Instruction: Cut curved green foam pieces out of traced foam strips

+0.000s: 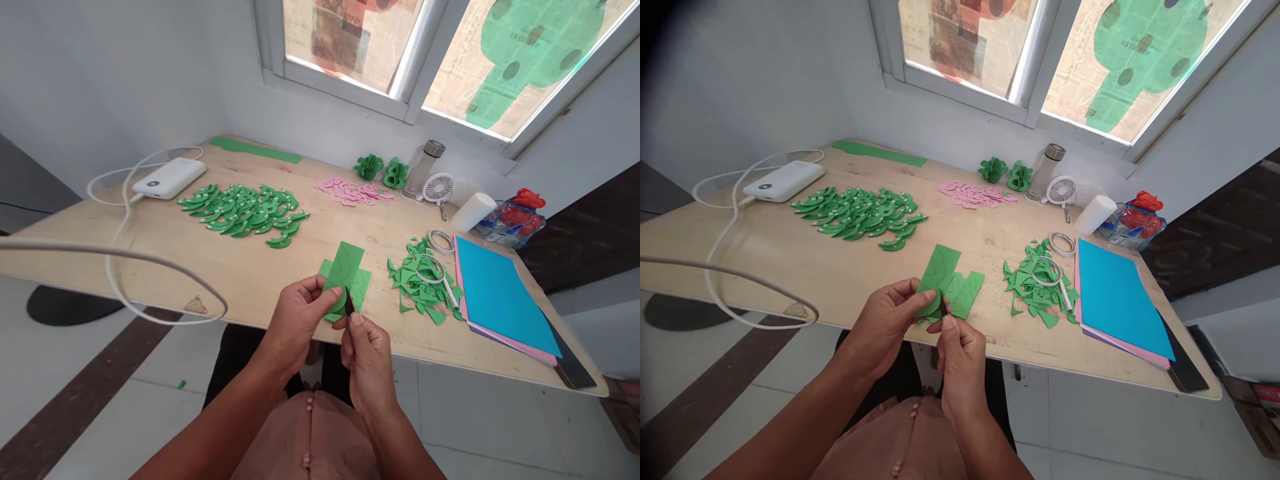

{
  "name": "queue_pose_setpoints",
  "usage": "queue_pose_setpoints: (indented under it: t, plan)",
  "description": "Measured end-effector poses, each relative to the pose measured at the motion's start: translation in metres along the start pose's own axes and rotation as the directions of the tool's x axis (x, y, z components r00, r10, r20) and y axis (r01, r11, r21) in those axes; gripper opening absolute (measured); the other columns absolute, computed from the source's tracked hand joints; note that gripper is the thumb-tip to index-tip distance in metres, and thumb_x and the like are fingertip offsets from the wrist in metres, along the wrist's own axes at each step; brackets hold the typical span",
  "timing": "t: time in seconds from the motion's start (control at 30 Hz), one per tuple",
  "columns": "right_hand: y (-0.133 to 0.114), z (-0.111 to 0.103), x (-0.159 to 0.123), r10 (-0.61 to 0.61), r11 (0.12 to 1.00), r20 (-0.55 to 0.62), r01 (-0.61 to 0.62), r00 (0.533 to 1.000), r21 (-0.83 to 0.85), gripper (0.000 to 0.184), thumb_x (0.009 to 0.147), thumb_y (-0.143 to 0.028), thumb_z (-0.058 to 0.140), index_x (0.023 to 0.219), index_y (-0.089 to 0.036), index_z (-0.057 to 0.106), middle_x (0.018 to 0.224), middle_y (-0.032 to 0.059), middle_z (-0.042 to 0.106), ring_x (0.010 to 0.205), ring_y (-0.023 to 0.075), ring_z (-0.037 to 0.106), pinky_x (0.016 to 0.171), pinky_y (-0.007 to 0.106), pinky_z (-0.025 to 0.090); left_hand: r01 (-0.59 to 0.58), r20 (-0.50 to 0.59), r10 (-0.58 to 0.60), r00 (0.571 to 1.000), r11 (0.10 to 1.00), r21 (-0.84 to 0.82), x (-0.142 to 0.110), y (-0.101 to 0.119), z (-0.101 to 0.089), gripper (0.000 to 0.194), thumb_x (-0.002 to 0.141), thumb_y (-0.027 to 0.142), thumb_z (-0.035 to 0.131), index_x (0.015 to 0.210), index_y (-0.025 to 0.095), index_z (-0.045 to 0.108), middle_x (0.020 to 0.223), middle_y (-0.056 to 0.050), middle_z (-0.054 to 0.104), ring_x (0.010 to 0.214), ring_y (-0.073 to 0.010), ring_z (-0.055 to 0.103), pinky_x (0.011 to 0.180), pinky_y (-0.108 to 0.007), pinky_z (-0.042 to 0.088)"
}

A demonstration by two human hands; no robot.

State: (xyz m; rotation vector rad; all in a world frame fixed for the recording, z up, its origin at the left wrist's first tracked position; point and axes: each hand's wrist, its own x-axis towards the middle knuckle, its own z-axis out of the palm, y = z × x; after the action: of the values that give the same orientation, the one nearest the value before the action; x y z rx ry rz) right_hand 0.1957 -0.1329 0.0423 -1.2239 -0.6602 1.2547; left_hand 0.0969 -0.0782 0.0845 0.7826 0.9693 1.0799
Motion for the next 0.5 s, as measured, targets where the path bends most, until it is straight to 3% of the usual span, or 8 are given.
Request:
queue_pose_setpoints:
  t: [0.3, 0.5]
  plan:
    - [0.0024, -0.0025, 0.0006, -0.007, 1.000, 0.003, 0.007, 1.000, -0.030, 0.046, 0.079, -0.060, 0.062, 0.071, -0.015, 0.065, 0.045, -0.0091, 0.033, 0.040, 0.0052, 0.023, 0.039, 0.022, 0.015, -0.008, 0.029, 0.008, 1.000, 1.000, -0.023, -0.0003, 0.0004, -0.0003, 0.018, 0.068, 0.029, 0.073, 0.067, 0.017, 0.059, 0.063, 0.001, 0.065, 0.063, -0.0141, 0.059, 0.064, -0.026, 0.042]
    - [0.0011, -0.0062, 0.0009, 0.003, 0.999, 0.039, -0.001, 0.999, -0.038, 0.046, 0.080, -0.059, 0.062, 0.073, -0.014, 0.066, 0.046, -0.0087, 0.033, 0.042, 0.0056, 0.022, 0.039, 0.022, 0.015, -0.029, 0.061, 0.025, 0.998, 0.998, 0.057, 0.0018, 0.0027, -0.0060, 0.018, 0.070, 0.030, 0.071, 0.066, 0.016, 0.060, 0.065, -0.001, 0.067, 0.065, -0.0141, 0.058, 0.066, -0.025, 0.042]
